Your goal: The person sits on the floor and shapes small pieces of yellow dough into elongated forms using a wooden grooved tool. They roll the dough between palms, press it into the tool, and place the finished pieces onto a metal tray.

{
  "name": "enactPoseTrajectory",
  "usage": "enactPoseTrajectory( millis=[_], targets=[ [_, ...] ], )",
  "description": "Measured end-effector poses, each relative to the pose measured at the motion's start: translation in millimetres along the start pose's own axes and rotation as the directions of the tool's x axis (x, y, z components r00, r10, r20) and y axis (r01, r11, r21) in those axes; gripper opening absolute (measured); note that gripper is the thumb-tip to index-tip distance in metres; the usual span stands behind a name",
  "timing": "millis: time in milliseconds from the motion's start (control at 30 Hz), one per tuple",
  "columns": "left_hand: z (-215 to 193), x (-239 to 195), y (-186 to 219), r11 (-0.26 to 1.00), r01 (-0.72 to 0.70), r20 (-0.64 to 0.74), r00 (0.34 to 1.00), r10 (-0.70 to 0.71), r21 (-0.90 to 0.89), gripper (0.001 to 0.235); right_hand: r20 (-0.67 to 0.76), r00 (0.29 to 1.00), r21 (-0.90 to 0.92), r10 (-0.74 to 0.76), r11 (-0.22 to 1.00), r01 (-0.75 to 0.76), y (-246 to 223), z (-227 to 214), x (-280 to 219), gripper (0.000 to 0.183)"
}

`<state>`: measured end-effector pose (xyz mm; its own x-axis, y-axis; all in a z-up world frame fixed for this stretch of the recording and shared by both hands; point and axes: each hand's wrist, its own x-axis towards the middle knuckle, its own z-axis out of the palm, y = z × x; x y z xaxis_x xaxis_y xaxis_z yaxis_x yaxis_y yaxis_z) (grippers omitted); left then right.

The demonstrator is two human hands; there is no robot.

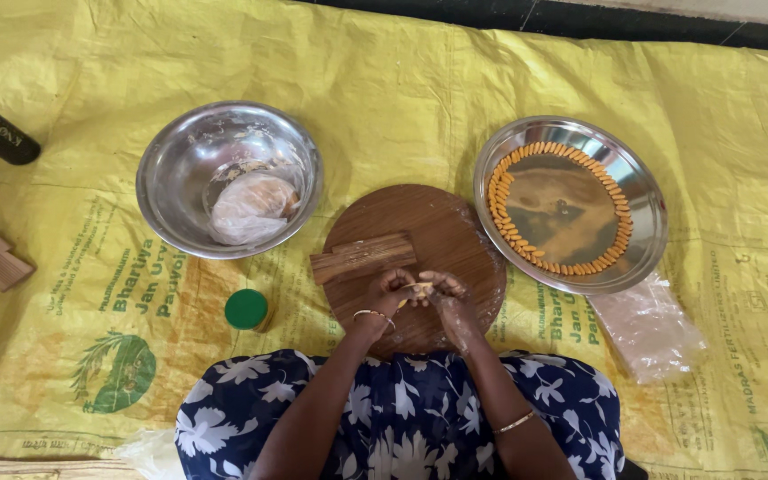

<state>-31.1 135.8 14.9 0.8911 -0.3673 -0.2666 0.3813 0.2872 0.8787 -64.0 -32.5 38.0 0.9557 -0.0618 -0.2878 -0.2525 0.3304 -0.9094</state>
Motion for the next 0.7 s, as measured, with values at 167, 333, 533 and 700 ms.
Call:
enactPoseTrajectory(
  millis=[167, 333, 533, 700],
  targets=[
    [-0.5, 1.1, -5.3, 0.998, 0.05, -0.141, 0.989, -0.043, 0.044, 0.014, 0.093, 0.952, -0.517, -0.293, 0.803, 0.297, 0.2, 4.9, -7.3, 0.026],
    [-2.4, 0.7, 3.2, 0.985, 0.088, -0.175, 0.983, -0.06, 0.151, 0.024, 0.219, 0.908, -0.706, -0.358, 0.584, 0.401, 5.8, 10.9, -11.7, 0.037],
    [1.5, 2.3, 2.7, 0.93, 0.093, -0.126, 0.991, -0.051, 0.356, 0.029, 0.24, 0.833, -0.838, -0.498, 0.327, 0.437, 1.6, 9.3, -18.9, 0.025],
    [-5.4, 12.5, -21.2, 0.786, -0.074, -0.125, 0.974, 0.189, 0.614, 0.015, 0.319, 0.791, -0.877, -0.522, 0.154, 0.456, -5.7, 14.9, -20.7, 0.016]
  ],
)
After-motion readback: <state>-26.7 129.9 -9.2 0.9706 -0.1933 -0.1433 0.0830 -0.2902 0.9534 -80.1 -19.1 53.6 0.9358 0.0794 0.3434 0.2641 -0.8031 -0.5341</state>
